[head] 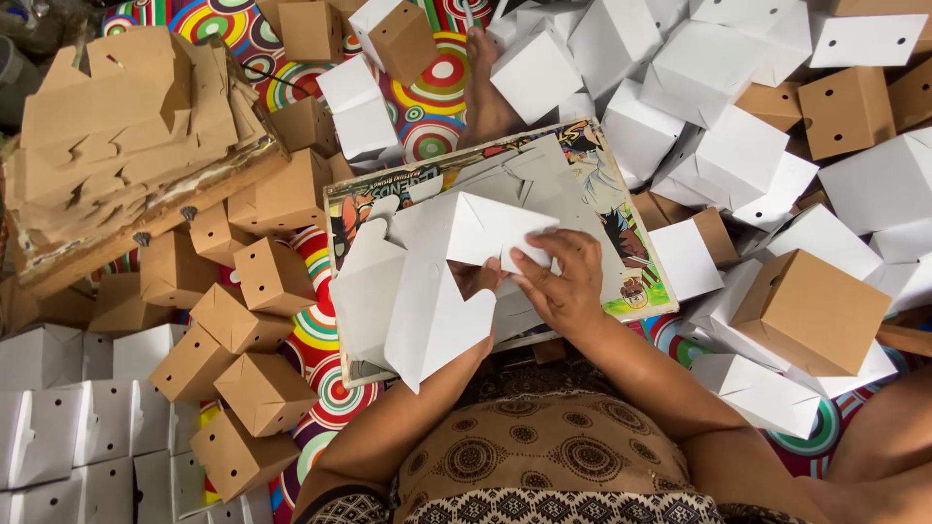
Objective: Assembling small cardboard boxes by folding flat sheets along pre-scored lines and tucking in the flaps.
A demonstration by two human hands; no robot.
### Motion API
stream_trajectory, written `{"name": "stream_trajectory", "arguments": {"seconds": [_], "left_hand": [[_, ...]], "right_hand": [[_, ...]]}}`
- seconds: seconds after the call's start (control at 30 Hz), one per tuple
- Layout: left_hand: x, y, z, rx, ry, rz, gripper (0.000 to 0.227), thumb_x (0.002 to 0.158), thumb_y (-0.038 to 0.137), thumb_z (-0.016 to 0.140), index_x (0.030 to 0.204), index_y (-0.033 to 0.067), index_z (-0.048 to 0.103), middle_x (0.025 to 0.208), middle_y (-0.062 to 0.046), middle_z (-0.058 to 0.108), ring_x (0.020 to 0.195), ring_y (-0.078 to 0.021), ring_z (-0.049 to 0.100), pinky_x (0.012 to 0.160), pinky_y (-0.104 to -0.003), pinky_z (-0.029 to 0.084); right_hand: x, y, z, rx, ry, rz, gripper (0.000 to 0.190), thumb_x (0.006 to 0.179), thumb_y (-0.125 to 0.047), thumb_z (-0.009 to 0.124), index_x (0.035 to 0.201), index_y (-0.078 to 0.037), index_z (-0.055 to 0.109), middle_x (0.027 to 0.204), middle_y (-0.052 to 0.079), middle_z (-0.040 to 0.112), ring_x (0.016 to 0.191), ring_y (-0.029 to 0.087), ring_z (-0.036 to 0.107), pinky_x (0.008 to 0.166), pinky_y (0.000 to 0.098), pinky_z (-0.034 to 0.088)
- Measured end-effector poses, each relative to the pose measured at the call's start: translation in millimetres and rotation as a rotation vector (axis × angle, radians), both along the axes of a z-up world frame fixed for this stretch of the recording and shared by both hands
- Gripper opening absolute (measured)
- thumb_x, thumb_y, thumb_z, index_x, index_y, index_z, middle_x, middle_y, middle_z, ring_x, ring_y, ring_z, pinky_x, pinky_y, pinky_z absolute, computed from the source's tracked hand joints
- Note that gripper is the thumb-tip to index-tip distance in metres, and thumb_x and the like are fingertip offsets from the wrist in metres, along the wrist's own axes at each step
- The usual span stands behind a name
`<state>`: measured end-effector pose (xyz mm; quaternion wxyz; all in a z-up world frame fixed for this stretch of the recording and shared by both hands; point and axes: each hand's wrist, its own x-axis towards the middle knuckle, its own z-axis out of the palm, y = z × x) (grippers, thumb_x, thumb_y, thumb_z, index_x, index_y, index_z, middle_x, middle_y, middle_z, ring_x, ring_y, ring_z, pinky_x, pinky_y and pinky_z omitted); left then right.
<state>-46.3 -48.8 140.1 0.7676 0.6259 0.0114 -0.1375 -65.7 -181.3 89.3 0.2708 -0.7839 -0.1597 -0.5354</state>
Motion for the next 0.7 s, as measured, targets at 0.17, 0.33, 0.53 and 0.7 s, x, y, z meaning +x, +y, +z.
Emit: {"name": "stream_trajectory", "arguments": {"seconds": [0.17, 0.33, 0.53, 0.7], "left_hand": [[-8, 1, 22, 0.416, -0.241, -0.339, 0.062, 0.091, 0.027, 0.071, 0.143, 0.0035, 0.047, 0.130, -0.019, 0.060, 0.106, -0.0295, 0.067, 0.096, -0.045, 0.056], [-10, 2, 48, 0.818, -0.507, -0.662, 0.065, 0.097, 0.035, 0.064, 0.151, 0.0054, 0.043, 0.138, -0.021, 0.058, 0.113, -0.0308, 0.065, 0.095, -0.044, 0.053], [-7, 25, 9, 0.841, -0.746, -1.010, 0.086, 0.094, 0.051, 0.061, 0.161, 0.0099, 0.027, 0.154, -0.020, 0.045, 0.131, -0.0358, 0.058, 0.101, -0.047, 0.052], [-16, 65, 18, 0.513, -1.003, -0.919, 0.030, 0.095, 0.031, 0.070, 0.115, 0.0086, 0.066, 0.127, -0.013, 0.063, 0.115, -0.0330, 0.064, 0.092, -0.040, 0.057]], "right_hand": [[-13, -1, -9, -0.044, 0.079, -0.081, 0.032, 0.093, -0.025, 0.076, 0.124, -0.017, 0.078, 0.111, 0.010, 0.067, 0.099, 0.034, 0.061, 0.086, 0.0458, 0.051], [-31, -16, -50, 0.127, 0.332, -0.204, 0.026, 0.102, -0.008, 0.064, 0.114, 0.015, 0.069, 0.088, 0.031, 0.061, 0.076, 0.051, 0.061, 0.061, 0.0502, 0.052], [-23, -27, -39, 0.006, 1.173, -0.364, 0.027, 0.074, -0.024, 0.067, 0.090, -0.004, 0.075, 0.089, 0.015, 0.068, 0.076, 0.045, 0.070, 0.063, 0.0554, 0.055], [-32, -36, -15, 0.068, 1.268, -0.280, 0.029, 0.081, -0.031, 0.072, 0.095, -0.006, 0.078, 0.087, 0.014, 0.071, 0.081, 0.043, 0.072, 0.069, 0.0534, 0.056]]}}
